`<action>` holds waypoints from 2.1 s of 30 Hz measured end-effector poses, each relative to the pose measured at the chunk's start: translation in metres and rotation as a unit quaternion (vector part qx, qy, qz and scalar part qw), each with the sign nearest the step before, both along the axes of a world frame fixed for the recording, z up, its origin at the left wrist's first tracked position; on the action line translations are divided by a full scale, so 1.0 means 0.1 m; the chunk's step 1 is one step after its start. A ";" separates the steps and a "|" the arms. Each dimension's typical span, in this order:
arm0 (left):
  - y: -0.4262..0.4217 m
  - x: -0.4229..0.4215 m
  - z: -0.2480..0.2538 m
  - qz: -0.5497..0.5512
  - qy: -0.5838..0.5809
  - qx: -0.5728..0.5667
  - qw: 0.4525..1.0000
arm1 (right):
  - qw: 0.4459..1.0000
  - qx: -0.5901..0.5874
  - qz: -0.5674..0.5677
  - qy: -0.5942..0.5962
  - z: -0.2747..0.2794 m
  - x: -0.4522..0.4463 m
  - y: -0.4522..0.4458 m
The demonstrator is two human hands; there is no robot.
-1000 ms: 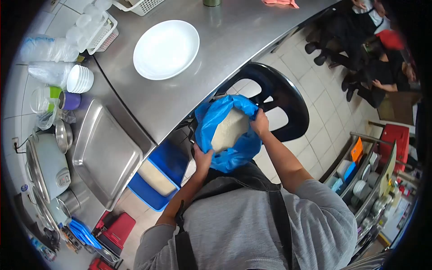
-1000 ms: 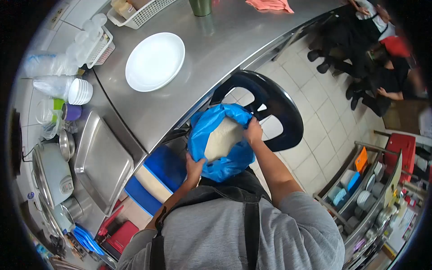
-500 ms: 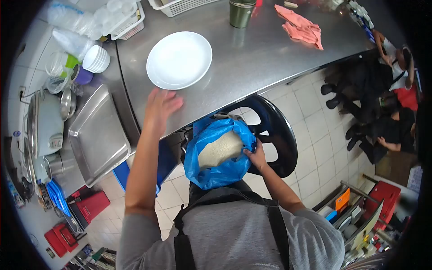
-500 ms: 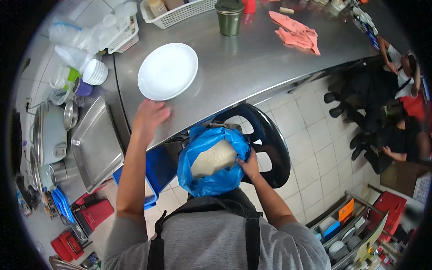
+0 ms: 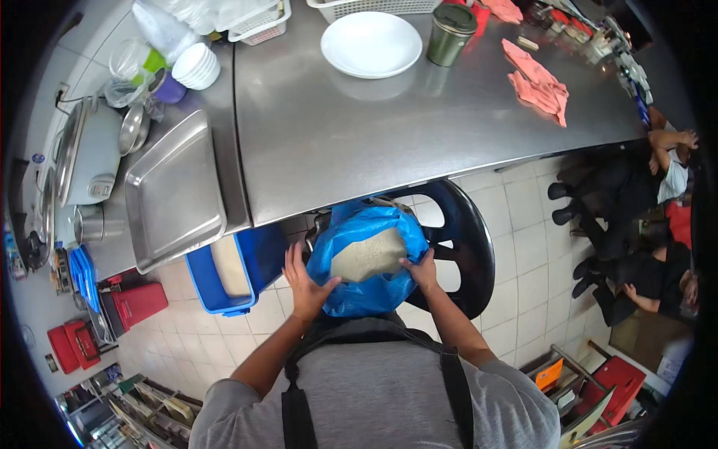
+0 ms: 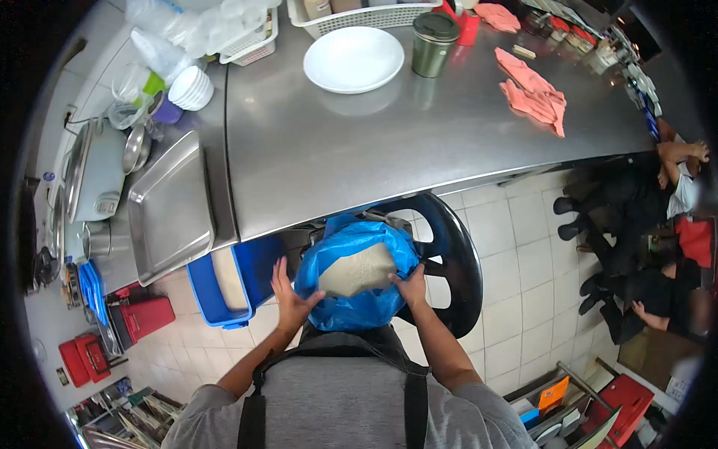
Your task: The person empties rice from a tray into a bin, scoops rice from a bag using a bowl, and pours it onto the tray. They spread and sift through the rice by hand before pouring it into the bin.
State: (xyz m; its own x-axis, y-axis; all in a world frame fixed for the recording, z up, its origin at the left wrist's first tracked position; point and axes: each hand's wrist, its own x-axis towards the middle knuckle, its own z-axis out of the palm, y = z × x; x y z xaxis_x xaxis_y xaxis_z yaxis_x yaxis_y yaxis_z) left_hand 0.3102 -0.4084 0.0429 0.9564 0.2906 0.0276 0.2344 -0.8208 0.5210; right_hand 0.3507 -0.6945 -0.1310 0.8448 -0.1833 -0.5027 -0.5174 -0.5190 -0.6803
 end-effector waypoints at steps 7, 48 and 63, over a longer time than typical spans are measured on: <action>0.30 -0.14 -1.49 0.144 0.229 -0.236 0.933 | 0.994 0.107 -0.021 -0.019 -0.09 0.14 0.09; -0.10 0.40 3.02 -0.319 -0.025 -0.741 0.590 | 0.930 0.203 0.059 -0.301 4.96 0.31 -0.66; 0.94 1.60 3.74 -0.466 -0.188 -0.675 0.541 | 0.832 0.373 -0.045 -0.409 5.87 1.12 1.76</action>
State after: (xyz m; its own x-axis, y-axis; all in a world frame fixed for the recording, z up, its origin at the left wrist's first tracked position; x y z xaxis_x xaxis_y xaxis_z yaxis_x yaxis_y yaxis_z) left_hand 0.4705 -0.3142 0.4165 0.7057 -0.3147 0.6348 -0.2834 0.6957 0.6600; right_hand 0.4628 -0.5181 0.4563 0.9596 -0.1601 0.2314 0.2632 0.2204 -0.9392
